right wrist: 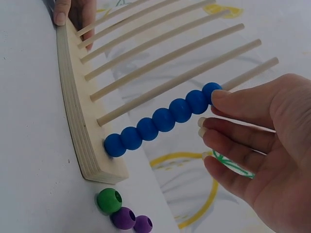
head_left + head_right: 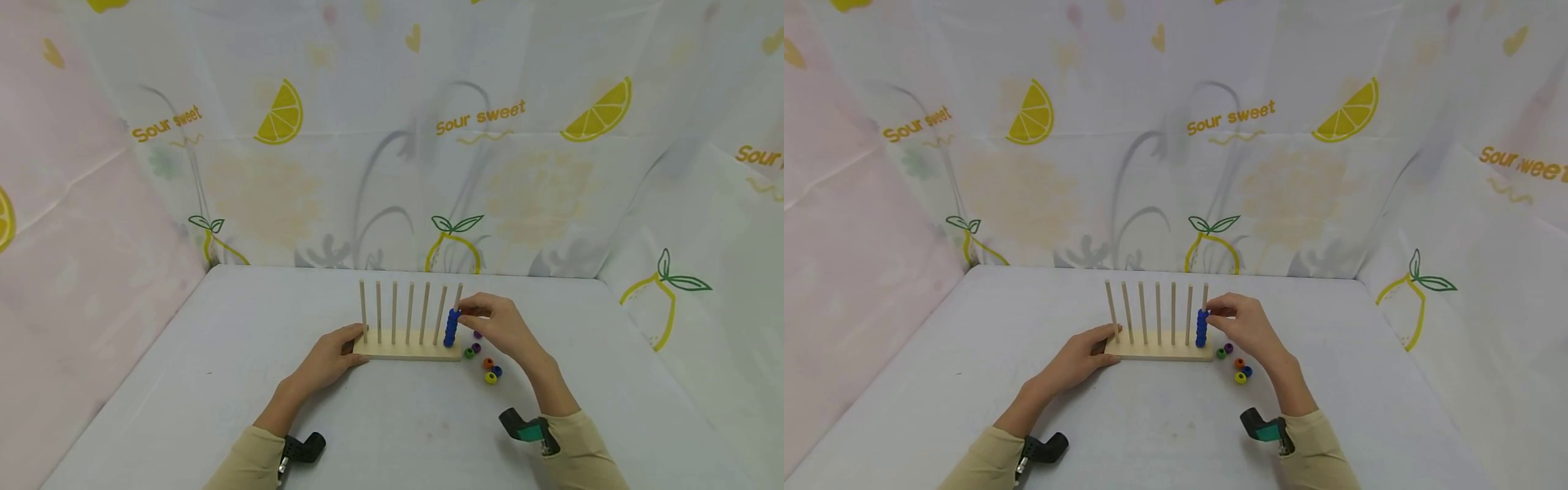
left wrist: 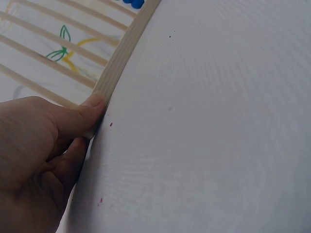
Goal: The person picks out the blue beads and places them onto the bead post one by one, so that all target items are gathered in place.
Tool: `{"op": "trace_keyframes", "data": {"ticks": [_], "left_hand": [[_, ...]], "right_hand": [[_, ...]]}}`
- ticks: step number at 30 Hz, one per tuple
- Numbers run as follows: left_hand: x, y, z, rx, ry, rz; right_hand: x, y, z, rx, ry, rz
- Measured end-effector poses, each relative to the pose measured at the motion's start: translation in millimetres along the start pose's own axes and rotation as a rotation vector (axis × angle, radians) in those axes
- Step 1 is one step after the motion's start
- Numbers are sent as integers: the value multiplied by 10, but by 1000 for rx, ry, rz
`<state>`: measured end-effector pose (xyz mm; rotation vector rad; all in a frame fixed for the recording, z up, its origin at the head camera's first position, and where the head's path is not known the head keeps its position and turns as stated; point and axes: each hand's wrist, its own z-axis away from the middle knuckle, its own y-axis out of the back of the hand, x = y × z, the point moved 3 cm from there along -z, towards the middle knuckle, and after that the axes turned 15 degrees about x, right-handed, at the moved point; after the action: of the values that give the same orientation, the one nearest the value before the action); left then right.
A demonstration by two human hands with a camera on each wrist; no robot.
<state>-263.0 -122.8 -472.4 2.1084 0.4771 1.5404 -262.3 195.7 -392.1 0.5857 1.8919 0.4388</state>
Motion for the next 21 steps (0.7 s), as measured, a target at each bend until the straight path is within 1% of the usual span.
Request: {"op": "trace_keyframes", "data": {"ticks": [10, 13, 18, 21], "left_hand": [[-33, -16, -13, 9, 6, 2], [-36, -6, -14, 2, 8, -8], [-44, 12, -12, 7, -2, -31], [-45, 12, -11, 5, -2, -26]], "right_hand": [[35, 39, 25, -6, -7, 40], [66, 49, 42, -17, -14, 49], [121, 75, 53, -58, -34, 55], [153, 95, 55, -91, -47, 63]]}}
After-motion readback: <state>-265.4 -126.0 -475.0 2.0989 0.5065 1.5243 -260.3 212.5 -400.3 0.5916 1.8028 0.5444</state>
